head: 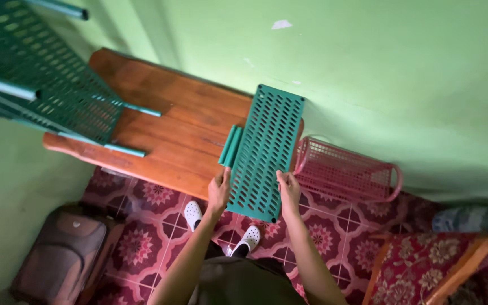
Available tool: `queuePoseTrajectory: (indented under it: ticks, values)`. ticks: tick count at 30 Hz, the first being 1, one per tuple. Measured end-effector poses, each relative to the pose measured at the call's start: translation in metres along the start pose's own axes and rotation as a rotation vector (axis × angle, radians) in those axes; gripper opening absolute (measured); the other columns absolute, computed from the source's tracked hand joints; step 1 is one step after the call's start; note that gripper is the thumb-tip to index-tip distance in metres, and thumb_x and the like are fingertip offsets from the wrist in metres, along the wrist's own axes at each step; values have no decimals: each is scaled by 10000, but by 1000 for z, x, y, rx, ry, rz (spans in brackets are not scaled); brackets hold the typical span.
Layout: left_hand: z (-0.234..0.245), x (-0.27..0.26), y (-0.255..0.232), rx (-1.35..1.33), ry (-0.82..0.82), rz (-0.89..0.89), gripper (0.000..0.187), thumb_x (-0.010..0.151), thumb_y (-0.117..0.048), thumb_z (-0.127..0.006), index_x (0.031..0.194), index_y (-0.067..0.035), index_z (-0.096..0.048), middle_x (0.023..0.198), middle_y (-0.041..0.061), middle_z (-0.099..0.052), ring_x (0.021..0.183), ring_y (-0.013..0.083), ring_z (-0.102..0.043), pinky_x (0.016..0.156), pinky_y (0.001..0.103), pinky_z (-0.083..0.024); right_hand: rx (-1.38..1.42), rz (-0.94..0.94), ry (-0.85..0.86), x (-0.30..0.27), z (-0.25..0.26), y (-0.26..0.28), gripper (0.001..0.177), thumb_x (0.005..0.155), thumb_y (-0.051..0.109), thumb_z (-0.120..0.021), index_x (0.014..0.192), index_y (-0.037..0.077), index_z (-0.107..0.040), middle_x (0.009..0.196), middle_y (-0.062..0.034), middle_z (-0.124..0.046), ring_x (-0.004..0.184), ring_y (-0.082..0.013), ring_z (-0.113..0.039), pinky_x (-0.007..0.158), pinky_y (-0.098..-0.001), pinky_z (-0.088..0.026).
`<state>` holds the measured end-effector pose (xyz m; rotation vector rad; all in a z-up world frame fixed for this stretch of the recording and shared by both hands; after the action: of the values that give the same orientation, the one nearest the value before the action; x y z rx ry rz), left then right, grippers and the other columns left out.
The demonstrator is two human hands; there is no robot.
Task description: The person assembles a green plastic shelving unit on a wooden table. They insert vertical rods into the side panels and attach horizontal crossbars to form the frame, then place a perforated shelf panel into the structure.
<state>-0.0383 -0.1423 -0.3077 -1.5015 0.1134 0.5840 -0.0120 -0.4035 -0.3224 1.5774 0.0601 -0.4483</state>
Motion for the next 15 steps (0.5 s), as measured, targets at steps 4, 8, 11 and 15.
queuePoseTrajectory:
  ticks: [4,8,11,15]
  values:
    - [25,-20,-2,58,63,-60,566,1088,-456,-545,750,-3,-510,642,14,-411,580,89,-379,515,305,-355,2,-60,59,-35,-37,28,330,952,333,-725,757,121,-564,649,57,-417,594,-69,-394,584,-240,-316]
    - [66,-31,-14,-118,107,-138,397,1080,-361,-532,831,-57,-476,730,-22,-397,665,80,-355,575,277,-341,77,-37,176,-63,-93,51,324,963,319,-703,760,112,-558,660,70,-430,604,-61,-398,578,-247,-313]
    - [105,-31,-21,-183,119,-155,288,1078,-304,-531,913,-72,-494,785,-19,-430,701,81,-382,619,253,-369,-6,5,257,-78,-139,60,380,1012,349,-672,774,67,-578,634,50,-389,598,-71,-385,579,-252,-298]
    - [165,-29,-39,-224,150,-274,162,1031,-238,-543,1039,-79,-508,854,-10,-519,720,87,-459,637,248,-424,153,-32,336,-97,-206,63,408,1040,406,-584,834,56,-632,635,51,-409,599,-67,-392,579,-257,-323]
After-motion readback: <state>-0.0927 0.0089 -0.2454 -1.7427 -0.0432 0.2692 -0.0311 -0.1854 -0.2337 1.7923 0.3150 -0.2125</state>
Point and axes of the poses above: each hand's wrist, its own x-axis towards the middle knuckle, its own z-axis out of the back of the hand, y = z × x, the point moved 6 cm from there along x, towards the middle knuckle
